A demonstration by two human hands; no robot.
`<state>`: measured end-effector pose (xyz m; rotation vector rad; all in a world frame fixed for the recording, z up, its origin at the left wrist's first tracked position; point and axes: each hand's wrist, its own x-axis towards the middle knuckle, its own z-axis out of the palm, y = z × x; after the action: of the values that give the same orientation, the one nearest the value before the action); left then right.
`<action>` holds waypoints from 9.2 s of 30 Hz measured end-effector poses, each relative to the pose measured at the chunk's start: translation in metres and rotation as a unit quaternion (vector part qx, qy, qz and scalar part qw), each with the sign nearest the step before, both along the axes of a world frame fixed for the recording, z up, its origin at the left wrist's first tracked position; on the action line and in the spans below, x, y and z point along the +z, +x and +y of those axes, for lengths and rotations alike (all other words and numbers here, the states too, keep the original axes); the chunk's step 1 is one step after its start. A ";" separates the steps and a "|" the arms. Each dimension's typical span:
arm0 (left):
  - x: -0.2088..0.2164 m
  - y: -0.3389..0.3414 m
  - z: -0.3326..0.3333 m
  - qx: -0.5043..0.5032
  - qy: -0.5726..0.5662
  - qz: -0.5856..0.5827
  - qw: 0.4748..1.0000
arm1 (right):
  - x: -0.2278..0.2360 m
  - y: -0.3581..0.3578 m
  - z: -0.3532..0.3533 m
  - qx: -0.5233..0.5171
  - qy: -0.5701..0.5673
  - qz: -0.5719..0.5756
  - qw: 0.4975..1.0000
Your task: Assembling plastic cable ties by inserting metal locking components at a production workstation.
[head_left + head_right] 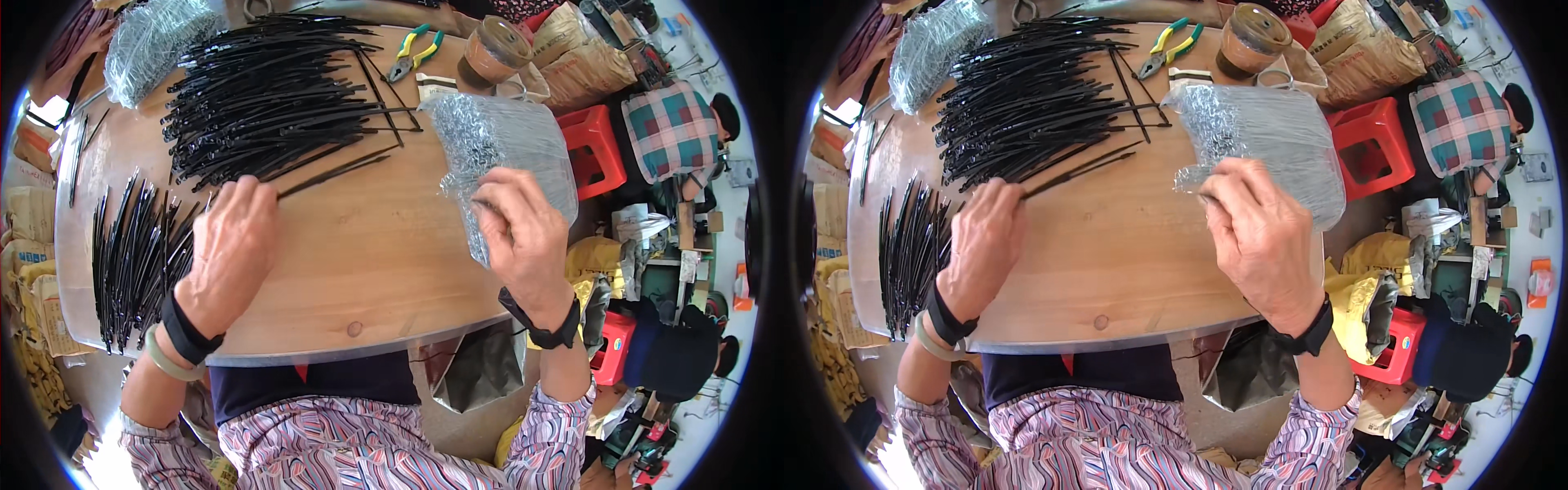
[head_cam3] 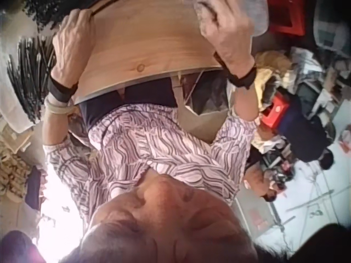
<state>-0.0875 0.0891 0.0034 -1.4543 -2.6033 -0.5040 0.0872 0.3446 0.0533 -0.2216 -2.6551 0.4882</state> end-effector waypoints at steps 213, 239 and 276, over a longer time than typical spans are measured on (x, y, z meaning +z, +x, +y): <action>-0.018 0.105 -0.086 -0.015 0.335 -0.919 0.207 | -0.026 0.026 -0.158 0.180 -0.293 0.006 0.939; 0.011 0.095 -0.106 -0.014 0.269 -0.741 0.615 | 0.000 0.010 -0.096 0.253 -0.415 -0.259 0.835; 0.013 0.097 -0.069 -0.087 0.164 -0.179 0.966 | -0.027 0.009 -0.101 0.117 -0.110 -0.125 0.979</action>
<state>0.0098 0.0206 0.0159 -1.6013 -2.4759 -1.2610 0.0962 0.2435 0.0258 -0.0347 -2.8852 0.8857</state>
